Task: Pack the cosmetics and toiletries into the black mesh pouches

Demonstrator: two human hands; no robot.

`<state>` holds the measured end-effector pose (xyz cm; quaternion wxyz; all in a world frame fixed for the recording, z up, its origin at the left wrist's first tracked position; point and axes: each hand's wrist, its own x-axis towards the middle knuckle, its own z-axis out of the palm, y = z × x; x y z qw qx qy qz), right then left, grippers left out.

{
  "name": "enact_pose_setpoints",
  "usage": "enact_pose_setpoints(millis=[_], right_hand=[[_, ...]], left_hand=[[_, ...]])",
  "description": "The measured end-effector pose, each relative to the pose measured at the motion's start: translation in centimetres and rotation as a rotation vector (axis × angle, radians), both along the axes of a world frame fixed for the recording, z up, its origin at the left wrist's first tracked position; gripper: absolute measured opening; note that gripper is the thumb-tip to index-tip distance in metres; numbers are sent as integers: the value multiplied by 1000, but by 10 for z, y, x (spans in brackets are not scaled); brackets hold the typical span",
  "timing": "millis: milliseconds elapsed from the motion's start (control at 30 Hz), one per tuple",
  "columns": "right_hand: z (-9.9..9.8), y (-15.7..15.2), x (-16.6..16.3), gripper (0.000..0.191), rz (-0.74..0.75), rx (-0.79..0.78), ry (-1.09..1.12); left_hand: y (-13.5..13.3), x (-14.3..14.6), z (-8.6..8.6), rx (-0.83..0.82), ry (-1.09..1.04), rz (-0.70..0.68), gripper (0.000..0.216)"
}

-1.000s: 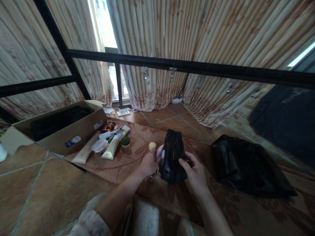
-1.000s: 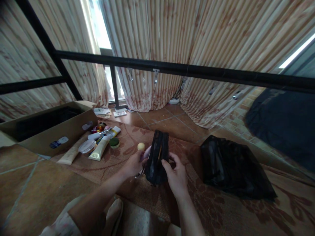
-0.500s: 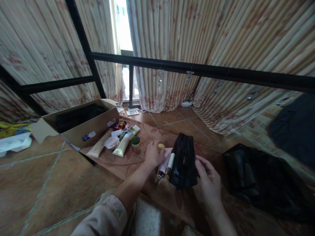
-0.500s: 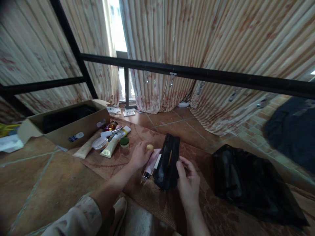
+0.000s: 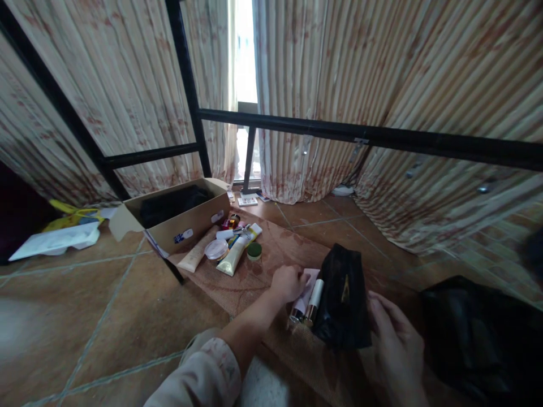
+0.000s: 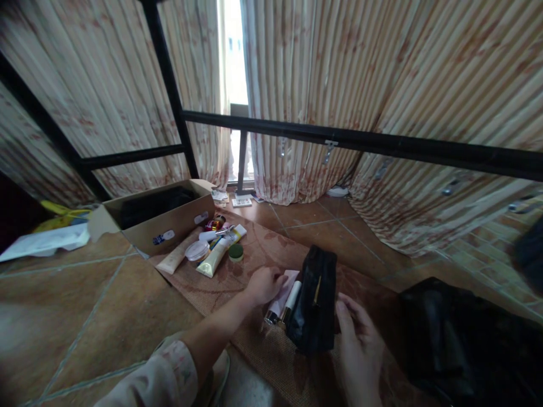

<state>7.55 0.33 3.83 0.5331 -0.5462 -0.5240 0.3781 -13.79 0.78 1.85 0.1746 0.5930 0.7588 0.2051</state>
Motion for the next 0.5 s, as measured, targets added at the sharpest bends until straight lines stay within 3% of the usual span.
enact_pose_setpoints(millis=[200, 333, 500], right_hand=[[-2, 1, -2, 51, -5, -39, 3], [0, 1, -3, 48, -22, -53, -4], [-1, 1, -2, 50, -24, -45, 7]], left_hand=[[-3, -9, 2, 98, -55, 81, 32], [-2, -26, 10, 240, 29, 249, 28], [-6, -55, 24, 281, 181, 508, 45]])
